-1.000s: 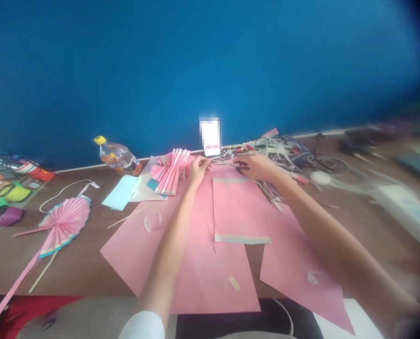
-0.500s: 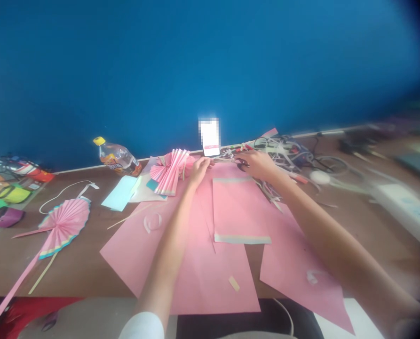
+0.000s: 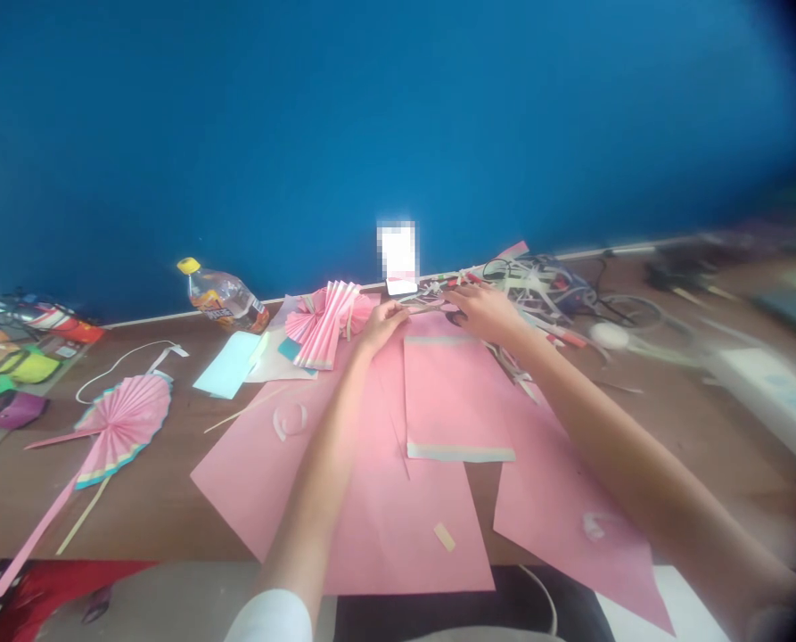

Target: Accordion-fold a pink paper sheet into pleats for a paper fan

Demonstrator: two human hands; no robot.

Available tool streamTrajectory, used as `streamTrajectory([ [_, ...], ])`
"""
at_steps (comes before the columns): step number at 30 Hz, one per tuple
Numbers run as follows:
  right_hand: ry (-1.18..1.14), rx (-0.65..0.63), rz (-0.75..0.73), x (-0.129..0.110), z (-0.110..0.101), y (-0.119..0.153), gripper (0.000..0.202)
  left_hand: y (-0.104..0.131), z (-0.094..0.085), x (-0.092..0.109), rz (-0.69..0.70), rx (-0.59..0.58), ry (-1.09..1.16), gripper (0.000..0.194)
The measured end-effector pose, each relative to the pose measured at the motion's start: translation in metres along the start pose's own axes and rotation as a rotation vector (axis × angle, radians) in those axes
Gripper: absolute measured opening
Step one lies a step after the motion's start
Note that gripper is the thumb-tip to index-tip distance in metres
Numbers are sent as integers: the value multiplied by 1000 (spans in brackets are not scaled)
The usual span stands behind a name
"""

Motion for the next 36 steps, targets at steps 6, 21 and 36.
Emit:
streamTrajectory([
  [6,34,55,-21,-5,1,0,50,0,-5,0,-2,48,11,20],
  [21,26,22,7,-1,1,3,71,2,-24,-8,59,192,110,39],
  [36,58,1,-74,-16,2,1,62,4,-16,2,73,137,26,37],
])
Point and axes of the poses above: each hand's wrist, its own y-axis away from the middle knuckle, its own z-axis out of the palm, x = y × z, the point moved 9 cm from there along -y, towards the middle knuckle, and after that the axes turned 4 degrees about -x, right-handed, at the moved point
